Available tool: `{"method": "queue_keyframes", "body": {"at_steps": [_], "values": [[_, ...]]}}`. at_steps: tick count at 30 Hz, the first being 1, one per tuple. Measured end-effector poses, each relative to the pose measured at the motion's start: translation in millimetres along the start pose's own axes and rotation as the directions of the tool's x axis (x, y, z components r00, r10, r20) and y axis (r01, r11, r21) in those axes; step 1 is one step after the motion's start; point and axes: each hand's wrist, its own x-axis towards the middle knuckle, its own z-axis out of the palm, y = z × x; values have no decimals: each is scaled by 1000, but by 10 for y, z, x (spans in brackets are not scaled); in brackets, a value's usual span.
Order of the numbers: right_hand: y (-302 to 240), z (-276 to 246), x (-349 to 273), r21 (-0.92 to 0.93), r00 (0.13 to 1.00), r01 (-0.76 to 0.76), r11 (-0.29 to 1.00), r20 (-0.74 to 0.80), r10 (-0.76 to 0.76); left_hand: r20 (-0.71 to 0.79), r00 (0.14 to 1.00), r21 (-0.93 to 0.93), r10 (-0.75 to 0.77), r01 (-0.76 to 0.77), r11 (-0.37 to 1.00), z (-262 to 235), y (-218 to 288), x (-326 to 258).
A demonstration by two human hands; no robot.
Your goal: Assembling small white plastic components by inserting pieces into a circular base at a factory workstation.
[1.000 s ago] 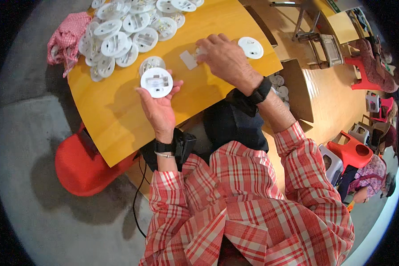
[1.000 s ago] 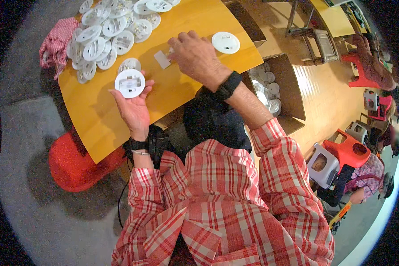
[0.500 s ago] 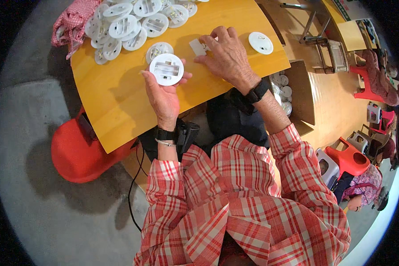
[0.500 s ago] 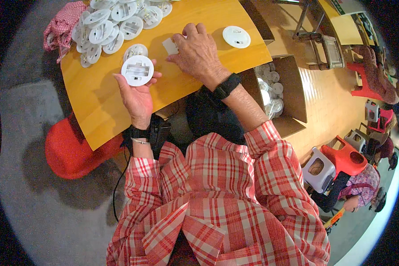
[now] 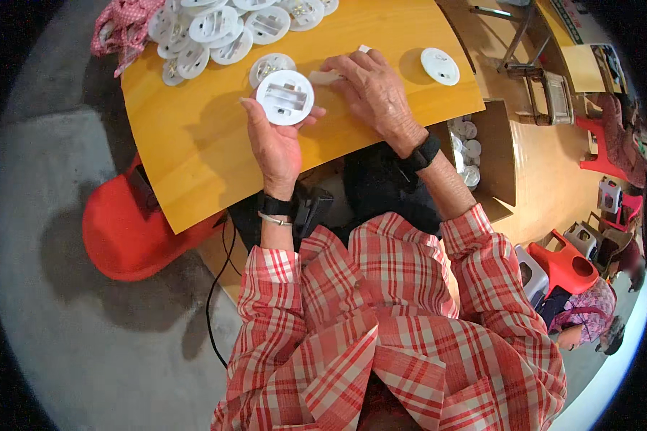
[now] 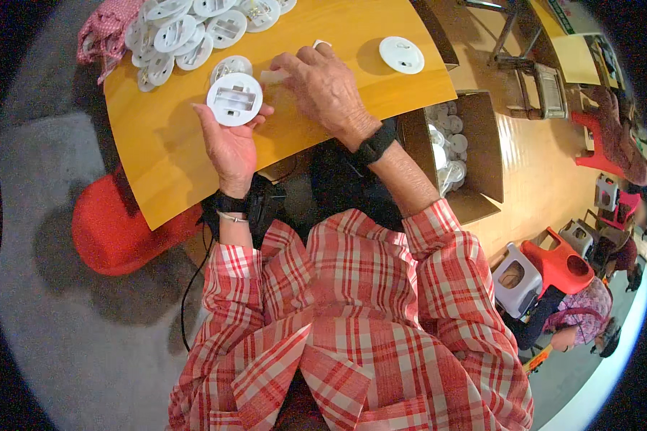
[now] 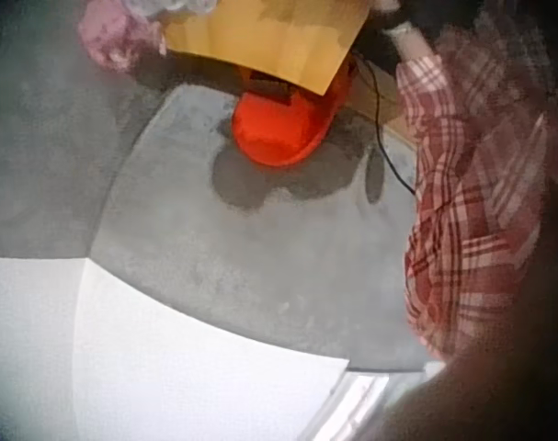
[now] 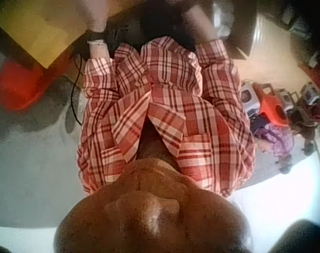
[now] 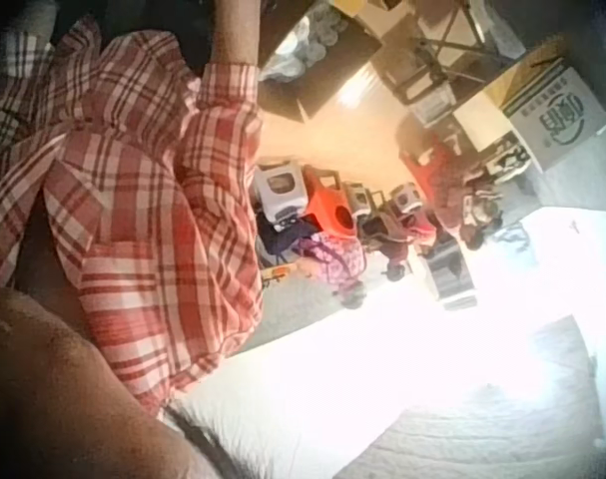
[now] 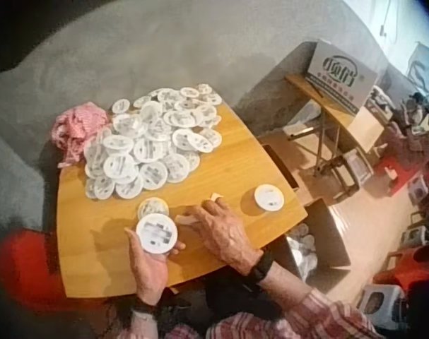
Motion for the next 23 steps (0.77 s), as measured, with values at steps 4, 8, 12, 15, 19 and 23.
{"method": "queue_keyframes", "body": {"at_steps": [4, 8, 12, 15, 19, 23], "values": [[6, -23, 10, 69, 999, -15, 997, -29, 17, 28, 1000, 5, -9, 8, 1000, -41, 7, -7], [-48, -72, 12, 222, 985, -121, 968, -91, 144, 40, 999, -34, -8, 9, 999, -25, 2, -7], [-136, -153, 6, 360, 967, -226, 905, -32, 254, 15, 1000, -71, -6, 7, 997, 2, 36, -27], [-180, -127, -14, 581, 944, -254, 773, -26, 330, -20, 1000, -90, 1, -2, 996, 60, 42, -25], [-296, -119, -29, 605, 952, -219, 765, -41, 304, 5, 1000, -98, -31, 31, 995, -1, 21, -20], [-339, -77, -27, 571, 957, -266, 777, 61, 283, 11, 999, -95, -33, 33, 995, -25, 13, -10]]}}
